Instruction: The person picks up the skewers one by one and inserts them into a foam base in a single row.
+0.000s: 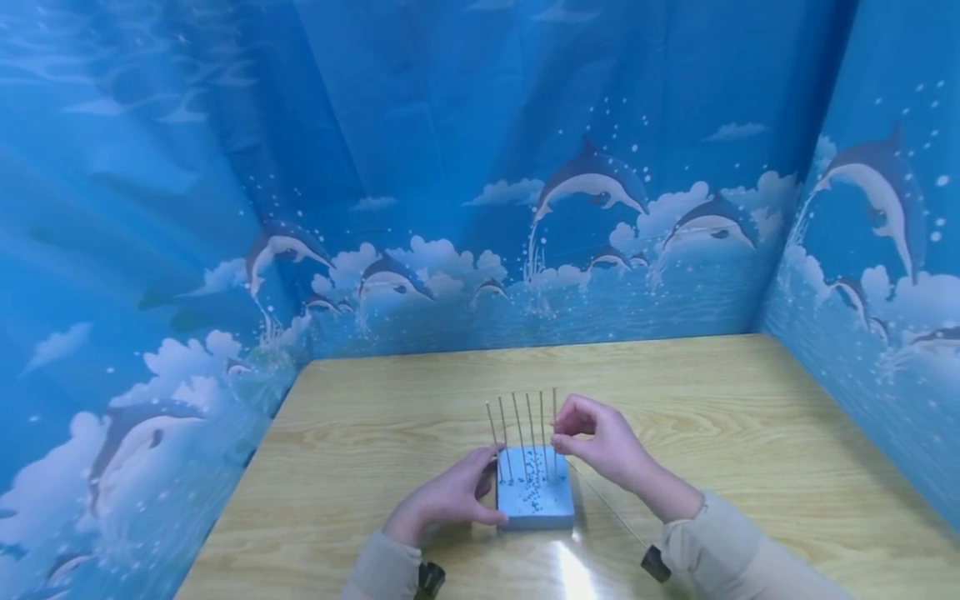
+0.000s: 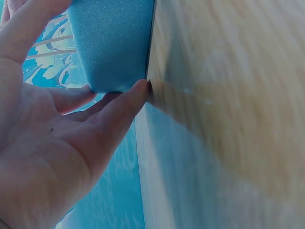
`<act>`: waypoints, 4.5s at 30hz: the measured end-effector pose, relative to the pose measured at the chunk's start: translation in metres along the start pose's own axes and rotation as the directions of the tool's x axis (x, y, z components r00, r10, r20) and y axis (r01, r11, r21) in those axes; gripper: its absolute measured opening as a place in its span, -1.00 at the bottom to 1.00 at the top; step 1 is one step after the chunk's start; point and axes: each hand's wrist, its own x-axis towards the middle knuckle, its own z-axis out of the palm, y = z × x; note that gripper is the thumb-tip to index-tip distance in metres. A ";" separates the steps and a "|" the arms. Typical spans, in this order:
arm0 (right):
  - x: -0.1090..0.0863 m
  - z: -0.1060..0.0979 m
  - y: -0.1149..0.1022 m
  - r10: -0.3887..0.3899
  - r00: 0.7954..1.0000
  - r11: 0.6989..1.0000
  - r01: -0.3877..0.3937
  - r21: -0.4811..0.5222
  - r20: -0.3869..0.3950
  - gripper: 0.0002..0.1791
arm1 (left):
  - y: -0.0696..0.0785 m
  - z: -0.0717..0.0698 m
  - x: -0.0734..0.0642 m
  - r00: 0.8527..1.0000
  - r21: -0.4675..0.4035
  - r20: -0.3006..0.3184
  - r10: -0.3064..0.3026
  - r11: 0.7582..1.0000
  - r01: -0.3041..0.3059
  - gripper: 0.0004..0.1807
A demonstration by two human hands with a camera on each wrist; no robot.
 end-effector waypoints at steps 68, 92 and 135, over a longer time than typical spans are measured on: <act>0.022 -0.033 0.067 0.541 0.810 0.834 -0.552 -0.016 0.227 -0.53 | -0.001 -0.001 0.002 1.000 -0.049 0.021 -0.020 0.999 0.021 0.23; 0.025 -0.024 0.072 0.575 0.798 0.817 -0.551 -0.168 0.180 -0.72 | 0.000 0.000 0.000 1.000 -0.040 0.017 -0.019 0.999 0.020 0.23; 0.018 -0.025 0.076 0.583 0.798 0.812 -0.564 -0.150 0.154 -0.70 | -0.001 0.003 -0.001 1.000 0.002 0.005 -0.010 1.000 0.010 0.25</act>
